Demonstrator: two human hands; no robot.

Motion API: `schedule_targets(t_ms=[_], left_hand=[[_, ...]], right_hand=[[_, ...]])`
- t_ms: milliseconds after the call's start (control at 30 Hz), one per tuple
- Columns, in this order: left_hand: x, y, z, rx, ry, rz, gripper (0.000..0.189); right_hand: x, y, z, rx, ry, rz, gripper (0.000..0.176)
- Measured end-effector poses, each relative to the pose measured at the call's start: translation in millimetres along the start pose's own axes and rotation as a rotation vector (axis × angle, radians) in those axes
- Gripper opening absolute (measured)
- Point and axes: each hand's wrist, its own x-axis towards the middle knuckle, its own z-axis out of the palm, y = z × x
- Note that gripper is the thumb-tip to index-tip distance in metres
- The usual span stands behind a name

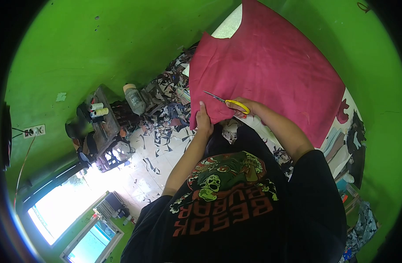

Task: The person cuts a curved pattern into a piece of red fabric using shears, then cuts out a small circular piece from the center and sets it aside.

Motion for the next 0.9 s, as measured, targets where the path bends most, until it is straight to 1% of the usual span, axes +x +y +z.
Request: schedule_targets(t_ms=[67,100,167,233,267,333,467,533,633,767,833,900], left_hand=[[4.3,1.8,0.4,-0.061,0.066,-0.051,0.049],[7.5,-1.4,-0.8,-0.068,0.067,-0.051,0.049],[13.8,-6.4,-3.8,-0.045,0.071,0.006,0.045],[17.3,-9.9,-8.8,-0.034,0.047,0.014,0.044],[18.1,-12.0,-11.6,-0.017,0.022,0.019,0.042],[17.7,-13.1,-11.7,-0.014,0.021,0.032,0.042],[13.3,-11.3,-6.6,-0.006,0.034,0.062,0.042],[8.8,-5.3,-2.9,-0.004,0.031,0.047,0.041],[11.6,-5.8,-6.1,0.003,0.02,0.011,0.041],[17.5,-12.2,-12.4,-0.016,0.024,-0.05,0.04],[14.1,-9.5,-8.0,-0.046,0.006,-0.035,0.04],[13.3,-8.4,-6.8,-0.077,-0.01,-0.018,0.04]], right_hand=[[3.4,3.3,0.5,0.023,-0.02,-0.005,0.051],[4.9,3.2,1.9,0.008,-0.002,-0.025,0.054],[6.0,2.2,3.2,-0.013,0.014,-0.043,0.056],[5.0,2.5,4.0,-0.052,0.061,-0.051,0.06],[6.5,2.4,3.2,-0.053,0.06,-0.05,0.06],[12.4,6.2,-3.7,-0.07,-0.005,-0.054,0.05],[1.4,-8.7,-1.2,-0.098,0.002,-0.015,0.051],[-0.2,-12.0,-1.1,-0.132,0.027,-0.002,0.053],[3.4,-12.6,-0.2,-0.111,0.015,-0.019,0.058],[4.9,-16.7,4.1,-0.159,0.016,-0.041,0.057],[5.3,-17.5,5.2,-0.173,0.032,-0.076,0.057],[5.7,-18.3,2.0,-0.177,0.045,-0.057,0.057]])
